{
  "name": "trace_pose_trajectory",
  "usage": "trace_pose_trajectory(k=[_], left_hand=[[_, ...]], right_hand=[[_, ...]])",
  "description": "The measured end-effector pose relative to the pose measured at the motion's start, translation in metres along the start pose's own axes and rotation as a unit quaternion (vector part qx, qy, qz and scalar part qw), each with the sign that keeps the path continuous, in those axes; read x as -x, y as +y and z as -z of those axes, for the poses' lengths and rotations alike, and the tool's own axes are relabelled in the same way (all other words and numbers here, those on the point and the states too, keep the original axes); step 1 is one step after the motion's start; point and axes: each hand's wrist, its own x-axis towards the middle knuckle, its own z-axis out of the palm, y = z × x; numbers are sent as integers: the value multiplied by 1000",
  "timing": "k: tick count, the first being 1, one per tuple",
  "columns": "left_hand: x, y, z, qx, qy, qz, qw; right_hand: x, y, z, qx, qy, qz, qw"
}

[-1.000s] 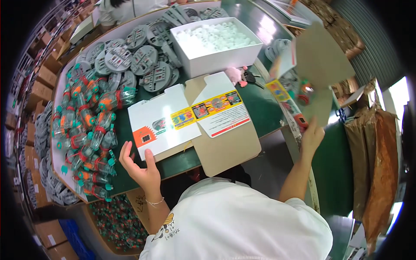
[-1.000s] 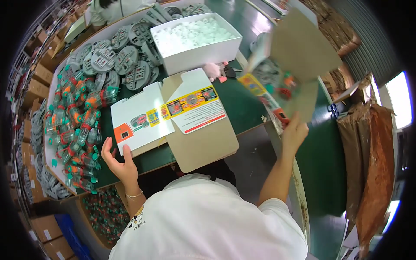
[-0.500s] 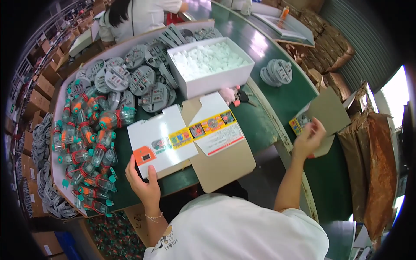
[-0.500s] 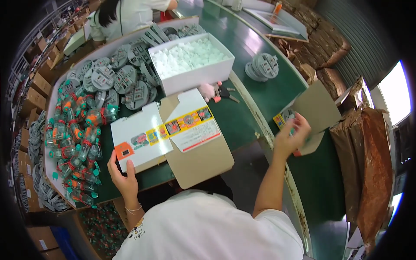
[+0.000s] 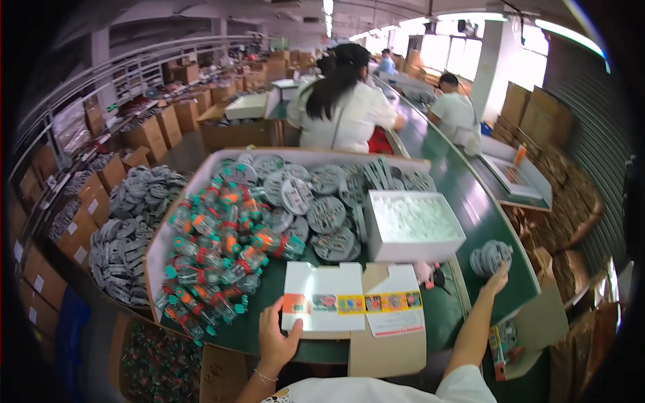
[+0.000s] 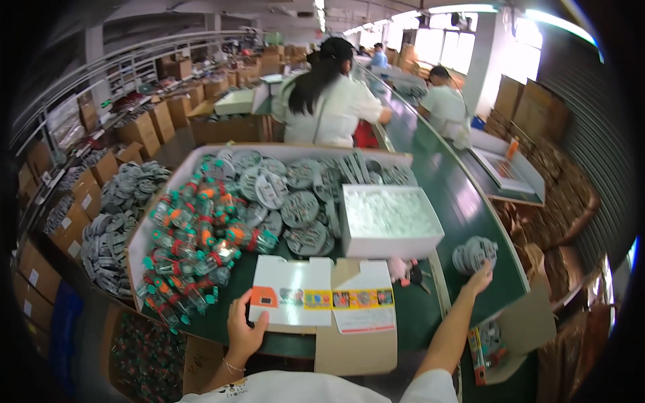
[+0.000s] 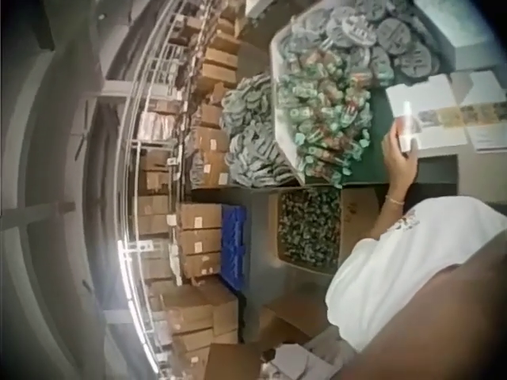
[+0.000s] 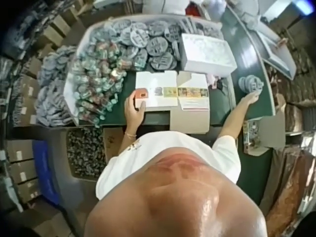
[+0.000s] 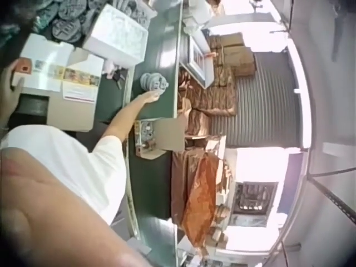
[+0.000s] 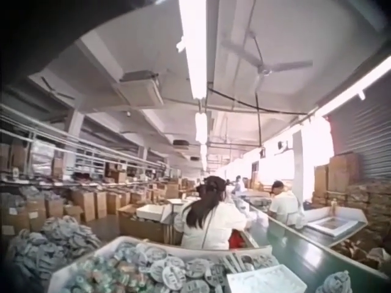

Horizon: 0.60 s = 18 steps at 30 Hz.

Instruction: Assemble cardboard boxes and pack mechanical components into them on an assembly line.

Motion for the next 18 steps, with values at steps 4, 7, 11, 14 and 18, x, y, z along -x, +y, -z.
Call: trace_pose_trajectory(k=[4,7,11,14,18], left_hand=[[5,1,-2,4,1,7,1000],[3,-2,-5,10,-4,14,1000],[0,-6,-3,16,-11,11,1000],[-5,-1,-3,20,-11,4,1000],[-3,-13,-6,48,-13,19,999]], right_hand=[[19,-16,1,-34,-26,-65,997],[29,-25,-9,-68,-16,-85,994],[24,-24,-1,-79,6,-113,990],[21,-16,2,-50,-3,-134,990],[28,-17,-1,-6,-56,-121,991]])
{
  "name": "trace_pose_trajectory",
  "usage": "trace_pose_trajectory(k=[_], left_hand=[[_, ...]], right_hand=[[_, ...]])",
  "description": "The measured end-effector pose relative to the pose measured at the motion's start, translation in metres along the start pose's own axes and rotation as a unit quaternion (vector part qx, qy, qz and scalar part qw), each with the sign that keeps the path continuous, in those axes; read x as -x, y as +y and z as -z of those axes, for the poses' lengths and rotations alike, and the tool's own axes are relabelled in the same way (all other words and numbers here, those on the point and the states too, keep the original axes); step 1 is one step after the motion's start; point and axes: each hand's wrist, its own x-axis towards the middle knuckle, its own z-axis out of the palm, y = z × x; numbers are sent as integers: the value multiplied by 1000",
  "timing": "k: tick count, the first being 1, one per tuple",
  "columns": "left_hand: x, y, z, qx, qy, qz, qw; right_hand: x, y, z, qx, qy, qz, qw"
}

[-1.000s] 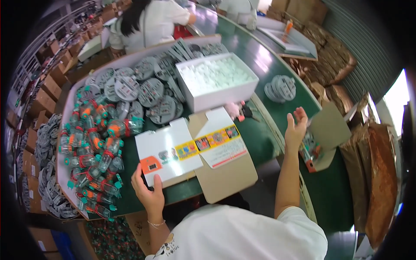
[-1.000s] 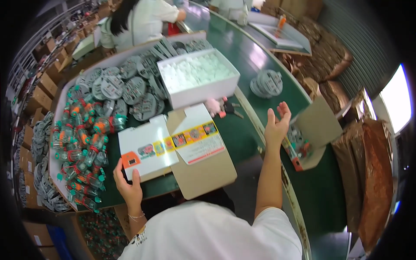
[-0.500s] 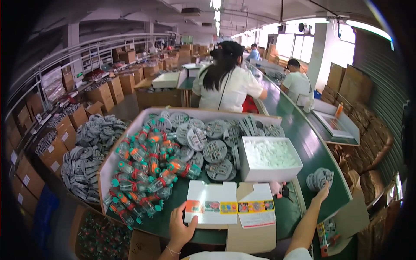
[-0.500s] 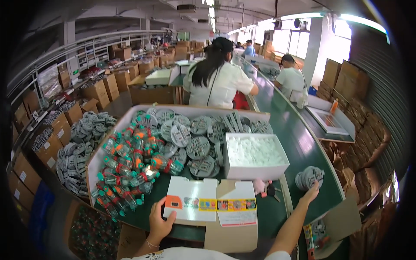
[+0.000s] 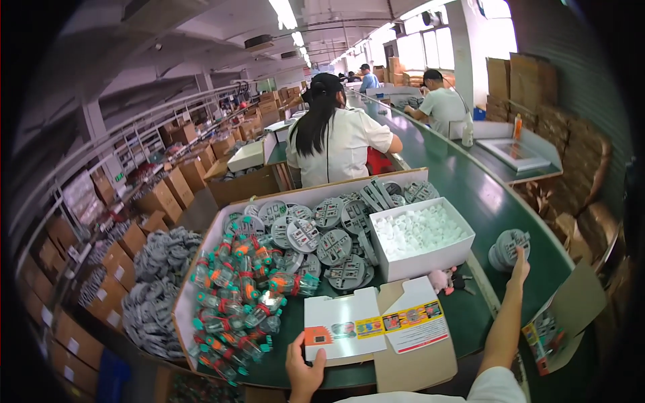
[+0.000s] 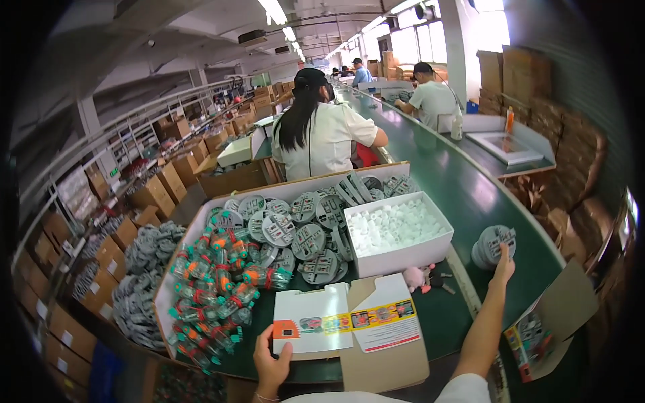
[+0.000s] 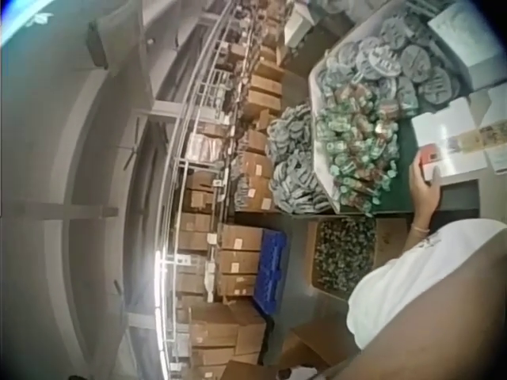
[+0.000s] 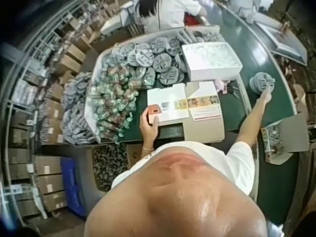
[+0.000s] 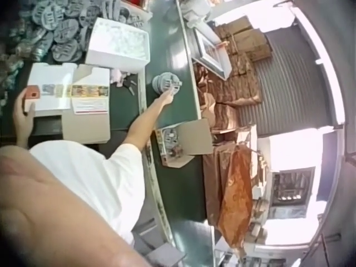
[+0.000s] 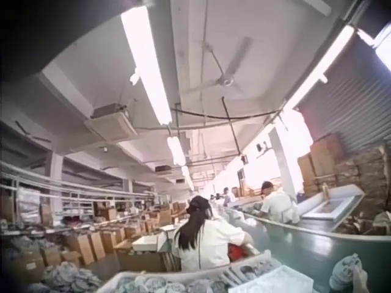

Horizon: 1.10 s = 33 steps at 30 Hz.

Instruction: Assemble cardboard boxes and pack mechanical components into them on an assembly line.

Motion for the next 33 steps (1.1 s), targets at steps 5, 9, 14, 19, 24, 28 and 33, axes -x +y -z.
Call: trace_pose_trajectory(k=[5,9,14,19,24,28,33], left_hand=[[6,0,-6,-7,-13,1,1000],[7,4,-9,-4,-19,4,1000],[5,5,-10,29,-27,15,999],[4,4,-10,26,-23,13,999],[2,3,-7,32,-18,22,999],[4,7,-9,23,-19,10,1000],[0,10,-3,5,-9,21,1000]], right_hand=[[4,-12,4,83,-12,-16,996],[7,-23,9,105,-22,-4,994],[26,-52,1,183,-15,-44,982],[20,-38,1,201,-31,-38,978],[18,-17,-13,205,-20,66,976],[0,-4,-3,59,-46,39,996],[50,-48,-21,-22,-201,-77,976]])
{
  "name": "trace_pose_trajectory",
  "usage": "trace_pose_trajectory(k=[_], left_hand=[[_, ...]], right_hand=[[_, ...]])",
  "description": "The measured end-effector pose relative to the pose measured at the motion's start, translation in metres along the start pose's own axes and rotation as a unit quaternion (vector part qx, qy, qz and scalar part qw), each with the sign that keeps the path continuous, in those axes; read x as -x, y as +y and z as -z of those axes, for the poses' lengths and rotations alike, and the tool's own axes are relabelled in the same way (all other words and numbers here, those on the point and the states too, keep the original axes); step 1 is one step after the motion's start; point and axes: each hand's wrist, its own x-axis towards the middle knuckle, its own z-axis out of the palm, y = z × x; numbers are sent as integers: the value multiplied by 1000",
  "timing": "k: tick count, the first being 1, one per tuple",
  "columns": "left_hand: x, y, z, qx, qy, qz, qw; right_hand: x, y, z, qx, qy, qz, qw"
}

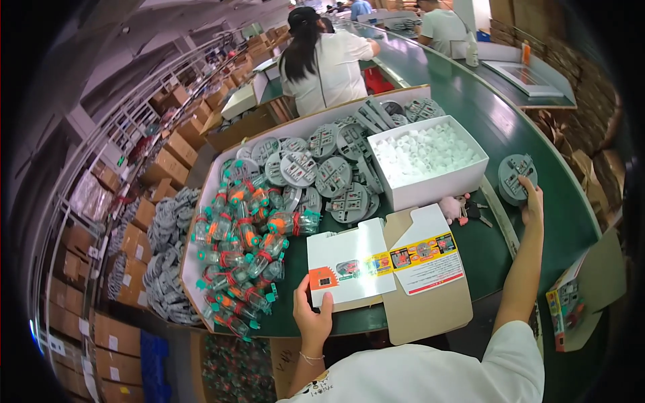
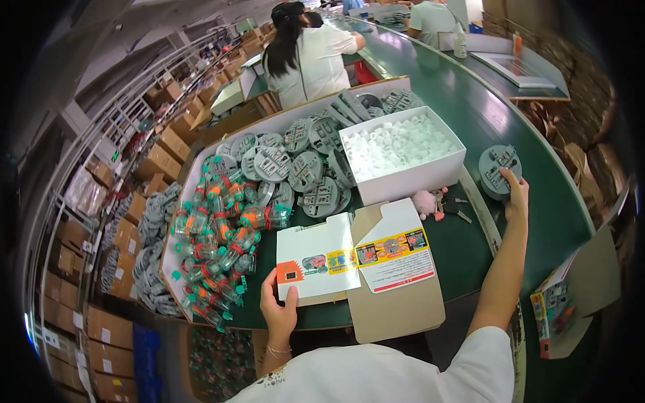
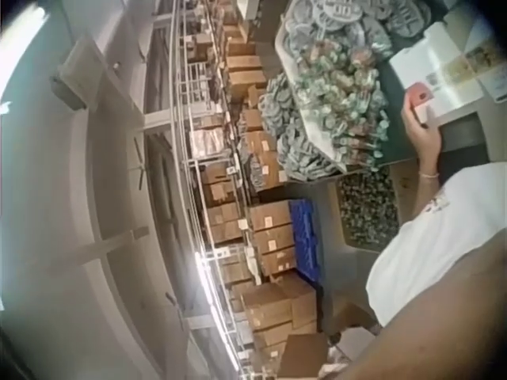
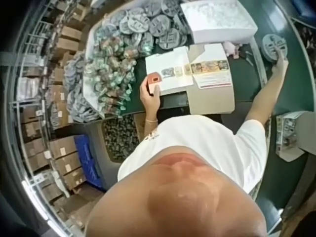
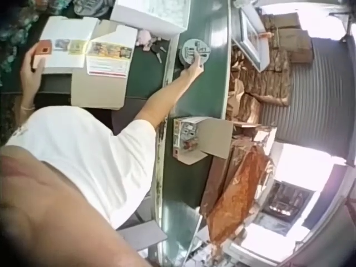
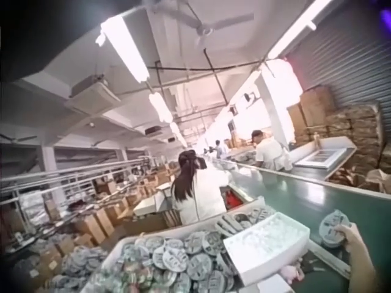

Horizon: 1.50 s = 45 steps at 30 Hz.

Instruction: Assemble cardboard boxes and pack mechanical components into them on an assembly line.

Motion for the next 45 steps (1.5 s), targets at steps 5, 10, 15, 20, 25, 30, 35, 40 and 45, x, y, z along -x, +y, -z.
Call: trace_pose_trajectory(k=[5,10,15,20,25,30,35,40,45], left_hand=[[2,2,-2,-3,-6,0,1000],[4,0,2,-4,3,1,1000],[0,-4,4,-15,-6,-5,1000],[-3,-1,2,-18,0,-3,1000],[0,2,10,-25,-14,12,1000],[2,-3,10,-19,-25,18,999],[4,-5,15,-9,-22,18,1000],[0,-5,11,2,-32,15,999],[-1,-7,11,1,-23,7,1000]], right_hand=[[-16,2,20,-86,-23,-70,994],[-4,-24,7,-232,-84,14,969],[75,-89,-137,-230,-258,6,938],[129,-83,-319,-209,-385,-142,888],[143,-12,-434,-110,-437,-124,884],[160,53,-478,201,-238,221,924],[188,54,-502,410,-190,418,788],[171,39,-520,465,-221,387,765],[176,8,-509,532,-332,363,689]])
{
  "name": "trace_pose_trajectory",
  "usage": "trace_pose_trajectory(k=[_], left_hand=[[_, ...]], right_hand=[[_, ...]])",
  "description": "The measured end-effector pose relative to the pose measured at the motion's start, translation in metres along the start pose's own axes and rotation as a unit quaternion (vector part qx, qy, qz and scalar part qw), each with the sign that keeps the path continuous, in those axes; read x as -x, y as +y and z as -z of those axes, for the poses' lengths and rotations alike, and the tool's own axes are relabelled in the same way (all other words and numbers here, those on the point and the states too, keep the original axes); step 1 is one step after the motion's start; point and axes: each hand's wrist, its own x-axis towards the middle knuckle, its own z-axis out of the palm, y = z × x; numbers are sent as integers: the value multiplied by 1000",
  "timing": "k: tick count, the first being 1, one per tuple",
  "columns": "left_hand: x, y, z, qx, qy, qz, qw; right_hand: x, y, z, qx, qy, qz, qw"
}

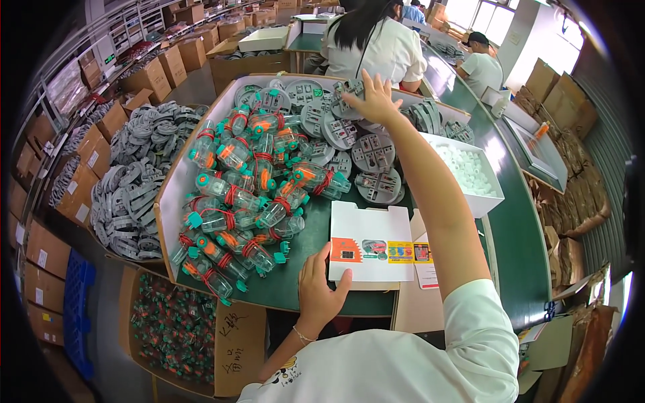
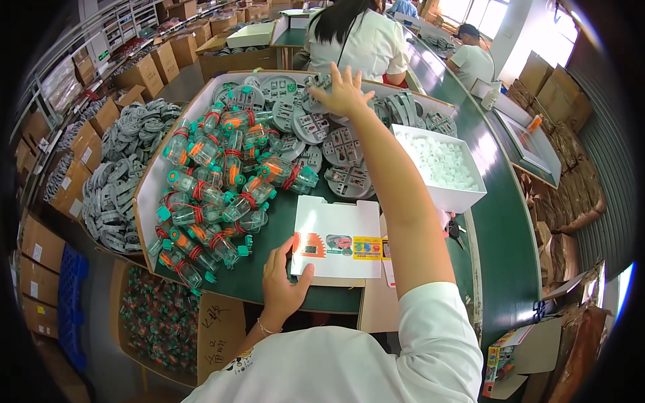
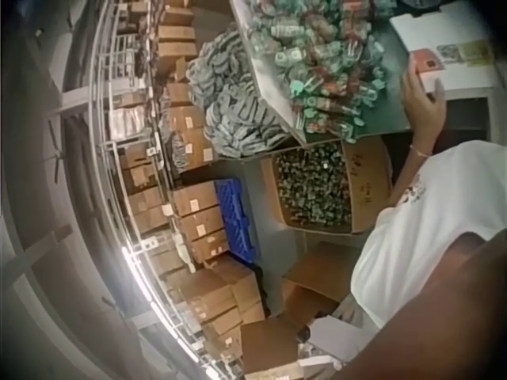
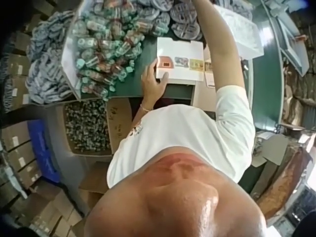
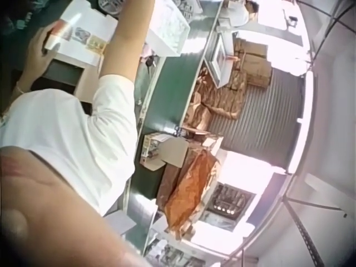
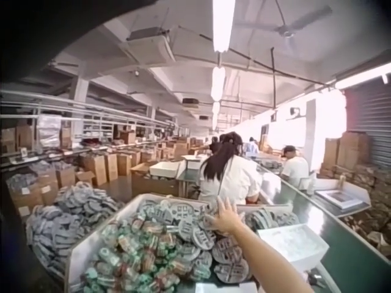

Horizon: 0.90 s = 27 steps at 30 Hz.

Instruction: Assemble cardboard boxes and pack mechanical components into them on an assembly line.

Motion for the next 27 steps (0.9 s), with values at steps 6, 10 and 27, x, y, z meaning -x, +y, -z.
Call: trace_pose_trajectory(k=[6,10,27], left_hand=[[0,4,1,-3,4,0,1000],[2,4,2,-11,10,-3,1000],[6,5,-2,-21,10,-9,1000]], right_hand=[[16,21,-5,142,2,115,983],[14,14,-22,40,68,54,995],[114,195,118,95,85,15,992]])
